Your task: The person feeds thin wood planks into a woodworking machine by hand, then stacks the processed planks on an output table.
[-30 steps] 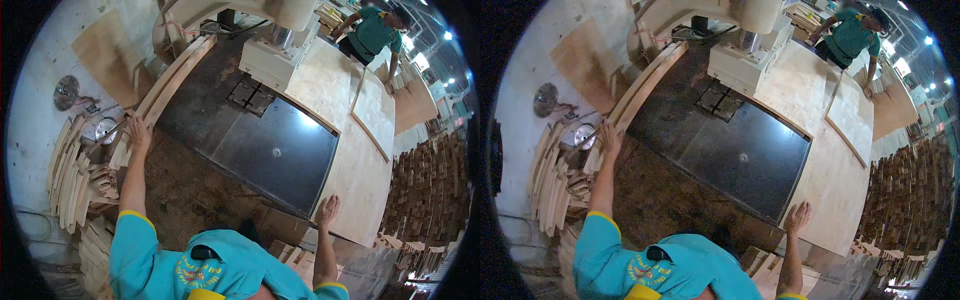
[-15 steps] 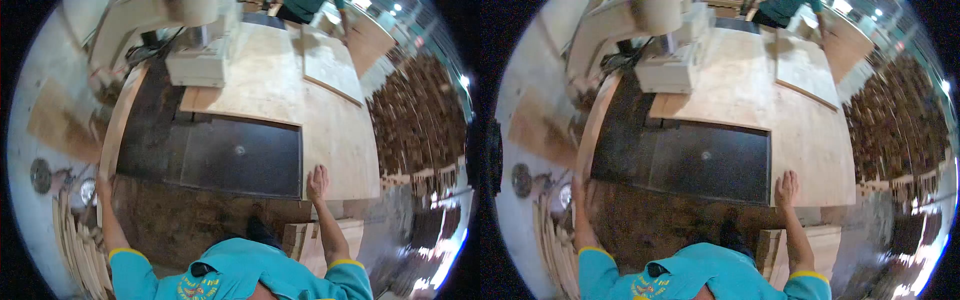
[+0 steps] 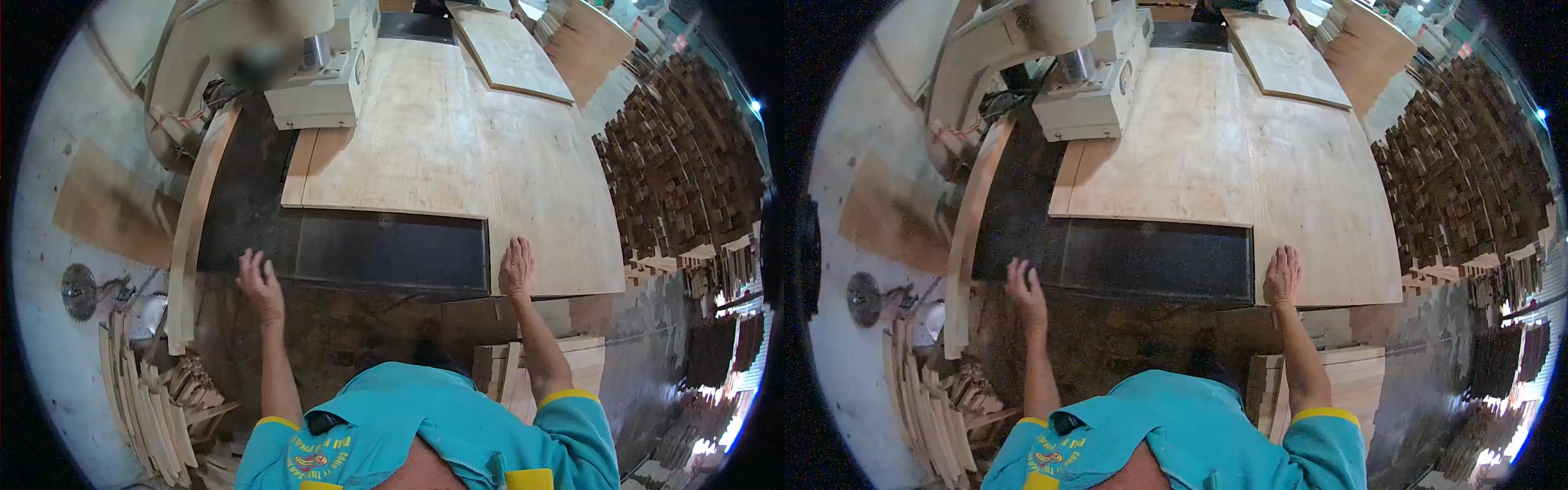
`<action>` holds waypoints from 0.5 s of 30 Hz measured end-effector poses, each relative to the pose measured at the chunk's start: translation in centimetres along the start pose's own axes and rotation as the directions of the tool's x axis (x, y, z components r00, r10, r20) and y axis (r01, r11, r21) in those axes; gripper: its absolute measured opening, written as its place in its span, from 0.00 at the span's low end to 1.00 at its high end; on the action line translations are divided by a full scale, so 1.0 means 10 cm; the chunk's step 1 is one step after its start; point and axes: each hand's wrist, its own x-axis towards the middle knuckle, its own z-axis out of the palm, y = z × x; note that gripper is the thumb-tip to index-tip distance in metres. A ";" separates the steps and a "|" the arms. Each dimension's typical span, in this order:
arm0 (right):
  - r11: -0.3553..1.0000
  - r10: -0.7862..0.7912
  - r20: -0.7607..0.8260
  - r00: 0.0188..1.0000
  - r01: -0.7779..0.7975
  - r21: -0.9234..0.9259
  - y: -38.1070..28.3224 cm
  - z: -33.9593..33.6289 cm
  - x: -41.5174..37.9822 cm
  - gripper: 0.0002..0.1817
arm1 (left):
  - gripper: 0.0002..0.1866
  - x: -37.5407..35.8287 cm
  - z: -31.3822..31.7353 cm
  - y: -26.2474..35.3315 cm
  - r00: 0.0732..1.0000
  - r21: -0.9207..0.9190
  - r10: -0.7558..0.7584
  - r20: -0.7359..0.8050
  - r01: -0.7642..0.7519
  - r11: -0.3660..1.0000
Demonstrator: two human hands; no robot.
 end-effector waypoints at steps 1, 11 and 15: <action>1.000 -0.009 -0.001 1.000 0.009 0.004 0.01 0.01 0.01 0.22 | 0.11 -0.04 0.01 0.17 0.998 -0.041 0.008 0.056 -0.005 0.999; 0.996 -0.092 -0.106 0.990 0.093 -0.002 0.10 0.02 -0.08 0.20 | 0.12 -0.21 0.11 0.69 0.918 -0.198 0.194 0.345 -0.131 0.971; 0.980 -0.185 -0.188 0.965 0.195 0.035 0.20 0.06 -0.02 0.17 | 0.22 -0.26 0.02 0.56 0.877 -0.023 0.099 0.471 -0.099 0.995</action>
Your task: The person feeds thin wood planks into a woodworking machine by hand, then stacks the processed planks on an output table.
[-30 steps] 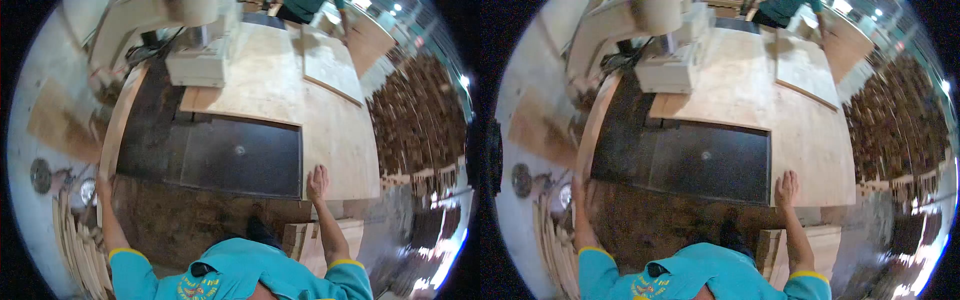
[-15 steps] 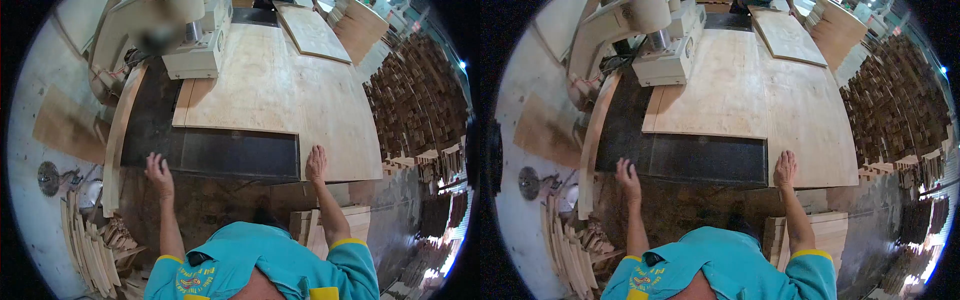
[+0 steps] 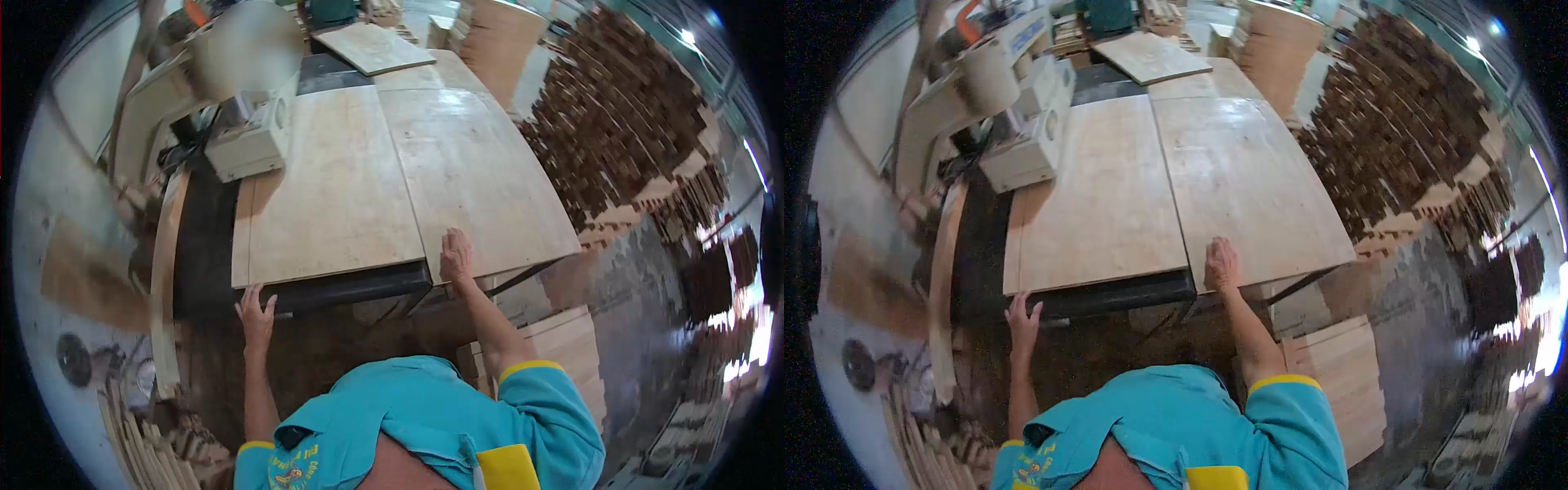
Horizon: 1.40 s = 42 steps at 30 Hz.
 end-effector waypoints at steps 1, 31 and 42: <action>0.975 0.090 -0.070 0.993 -0.074 0.209 -0.01 0.02 0.03 0.17 | 0.25 0.00 -0.05 0.01 0.999 0.020 -0.010 0.031 0.009 1.000; -0.022 0.178 0.802 0.571 -0.812 0.583 -0.64 -0.53 -1.56 0.23 | 0.47 -1.57 -0.13 -0.63 0.900 0.263 0.375 0.222 -0.425 0.866; 0.015 0.266 0.726 0.635 -0.755 0.655 -0.62 -1.10 -2.17 0.17 | 0.47 -2.28 -0.26 -0.43 0.792 0.173 0.482 0.375 -0.570 0.803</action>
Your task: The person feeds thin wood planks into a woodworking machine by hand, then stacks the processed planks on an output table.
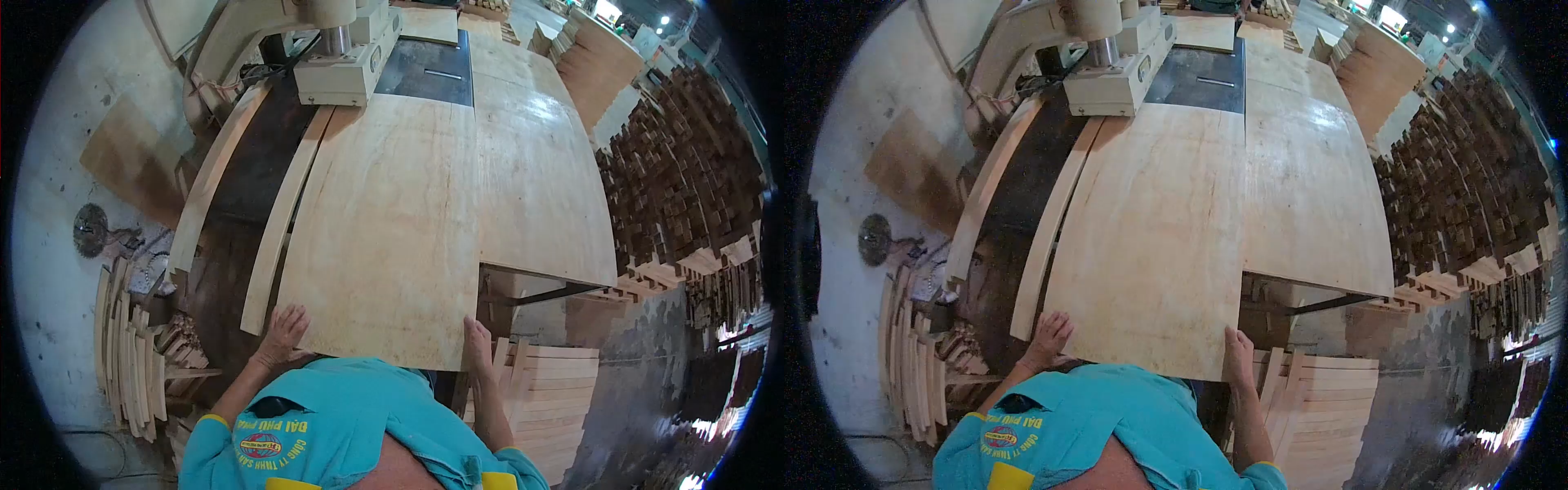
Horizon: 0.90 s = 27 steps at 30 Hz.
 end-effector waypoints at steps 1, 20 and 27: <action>1.000 0.009 -0.003 1.000 -0.009 0.004 0.06 -0.02 -0.07 0.17 | 0.47 -0.07 0.01 0.04 1.000 -0.041 0.013 -0.008 -0.013 0.999; 0.970 0.059 -0.262 0.963 0.006 0.243 0.34 -0.36 -0.72 0.19 | 0.44 0.55 0.09 -0.11 0.959 0.011 0.275 0.069 -0.277 0.961; 0.997 0.012 -0.390 0.921 -0.039 -0.063 -0.11 -0.78 -0.24 0.27 | 0.42 1.66 -0.05 0.08 0.921 -0.027 0.386 0.052 -0.385 0.922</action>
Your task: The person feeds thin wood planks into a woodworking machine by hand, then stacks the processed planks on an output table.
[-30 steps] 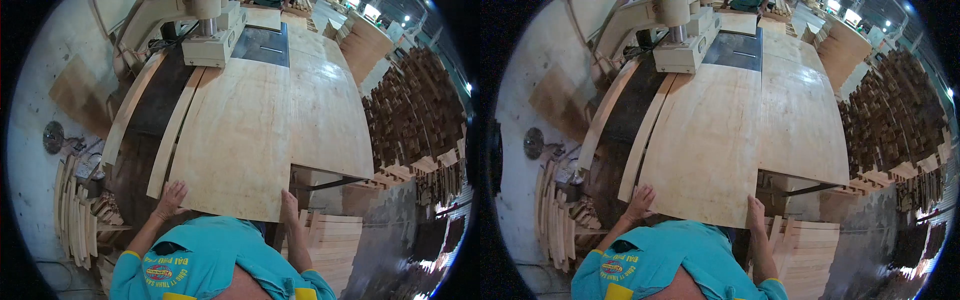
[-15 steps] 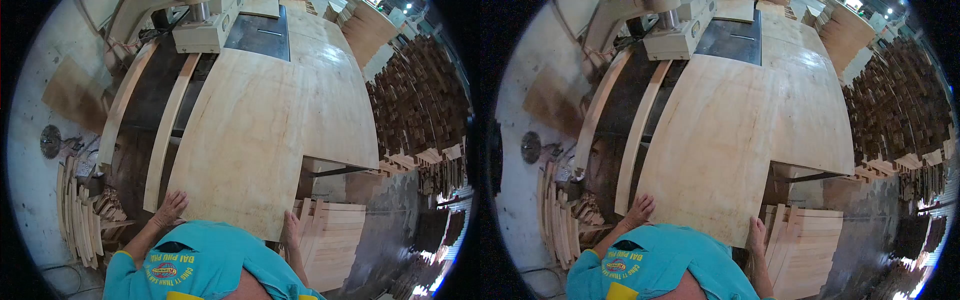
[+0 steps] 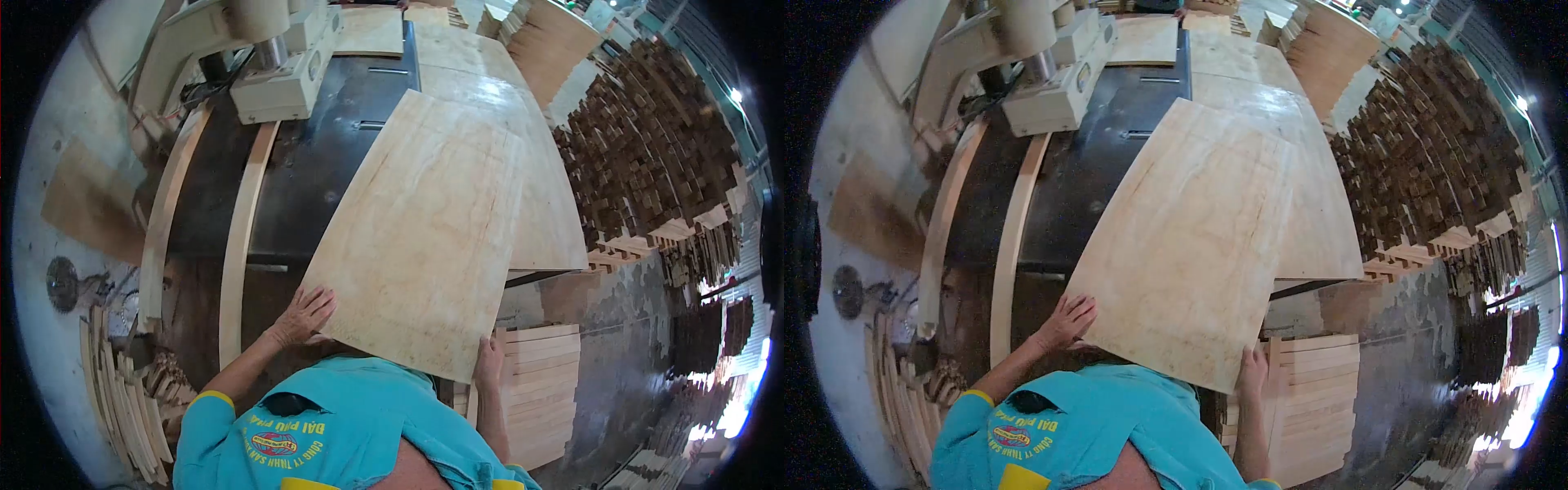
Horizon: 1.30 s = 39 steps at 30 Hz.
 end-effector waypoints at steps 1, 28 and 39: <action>1.000 -0.004 -0.012 1.000 0.004 0.009 -0.10 0.04 0.06 0.27 | 0.42 0.19 -0.02 -0.01 1.000 -0.005 -0.005 -0.001 0.005 1.000; -0.211 -0.536 0.570 0.622 0.555 -0.804 -2.82 1.55 4.45 0.33 | 0.29 2.31 0.21 -0.38 0.729 -0.289 -0.649 -0.219 0.587 0.757; 0.139 -0.732 0.470 0.492 0.784 -0.605 -1.74 2.33 3.40 0.29 | 0.27 2.25 0.32 -0.43 0.712 -0.352 -0.631 -0.307 0.531 0.771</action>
